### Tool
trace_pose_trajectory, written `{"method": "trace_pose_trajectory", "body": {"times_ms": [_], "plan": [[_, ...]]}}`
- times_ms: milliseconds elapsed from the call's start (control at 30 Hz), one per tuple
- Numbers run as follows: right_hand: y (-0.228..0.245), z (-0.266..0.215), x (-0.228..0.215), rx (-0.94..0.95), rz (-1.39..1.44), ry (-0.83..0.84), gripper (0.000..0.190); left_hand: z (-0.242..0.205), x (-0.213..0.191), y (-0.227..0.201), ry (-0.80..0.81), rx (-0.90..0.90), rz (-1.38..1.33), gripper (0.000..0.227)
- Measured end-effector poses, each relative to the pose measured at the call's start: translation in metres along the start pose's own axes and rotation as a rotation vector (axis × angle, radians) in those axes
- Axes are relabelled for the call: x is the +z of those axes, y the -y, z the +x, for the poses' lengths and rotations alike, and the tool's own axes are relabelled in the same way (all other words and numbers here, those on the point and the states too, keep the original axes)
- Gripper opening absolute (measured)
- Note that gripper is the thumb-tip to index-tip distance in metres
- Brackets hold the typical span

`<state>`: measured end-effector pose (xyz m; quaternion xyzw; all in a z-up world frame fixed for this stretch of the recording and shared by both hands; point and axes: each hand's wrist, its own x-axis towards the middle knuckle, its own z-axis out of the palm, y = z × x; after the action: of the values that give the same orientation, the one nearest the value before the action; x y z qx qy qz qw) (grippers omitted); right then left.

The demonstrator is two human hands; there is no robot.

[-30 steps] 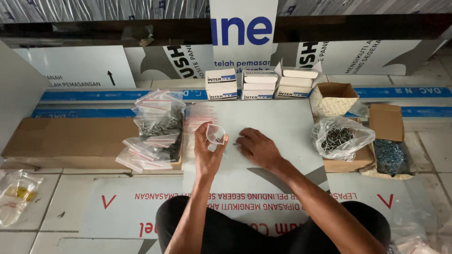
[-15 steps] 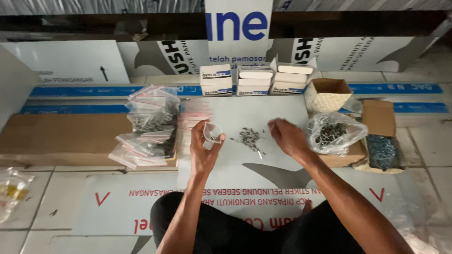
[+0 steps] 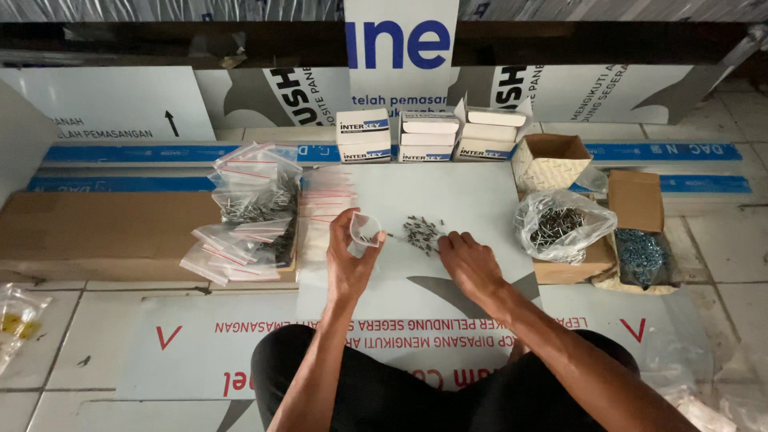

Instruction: The person sits on the floor and sorts small metal fasteners from a pile on a white board into small plastic bags. They handle the fasteners one by one, placing them into the bags and occasionally moving the bags aside.

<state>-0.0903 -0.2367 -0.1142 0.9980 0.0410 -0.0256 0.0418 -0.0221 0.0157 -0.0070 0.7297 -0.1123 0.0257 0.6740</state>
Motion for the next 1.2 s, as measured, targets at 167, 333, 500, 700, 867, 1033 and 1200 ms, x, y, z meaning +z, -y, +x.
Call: {"method": "trace_pose_trajectory", "body": {"times_ms": [167,333,500,700,867,1033,1200], "plan": [[0.010,0.003,-0.053,0.041,-0.056,0.070,0.015,-0.002,0.003,-0.010,0.021,-0.014,0.028,0.062],[0.002,0.009,-0.042,0.034,-0.120,0.086,0.010,-0.005,0.007,-0.014,0.051,-0.007,0.093,0.063],[0.005,0.014,-0.105,0.231,0.276,0.295,0.026,-0.006,0.006,-0.021,0.130,-0.106,0.179,0.064],[0.046,0.030,-0.184,0.282,0.809,0.132,0.026,-0.002,0.018,0.015,0.120,0.059,0.231,0.065],[0.074,0.042,-0.216,0.185,0.692,0.108,0.021,-0.001,0.017,0.015,0.111,0.097,0.252,0.067],[0.080,0.046,-0.228,0.148,0.532,0.169,0.020,-0.003,0.015,0.003,0.101,0.127,0.237,0.064],[0.001,0.058,-0.140,0.331,0.350,0.058,0.016,-0.002,0.009,0.004,0.050,0.062,0.139,0.065]]}}
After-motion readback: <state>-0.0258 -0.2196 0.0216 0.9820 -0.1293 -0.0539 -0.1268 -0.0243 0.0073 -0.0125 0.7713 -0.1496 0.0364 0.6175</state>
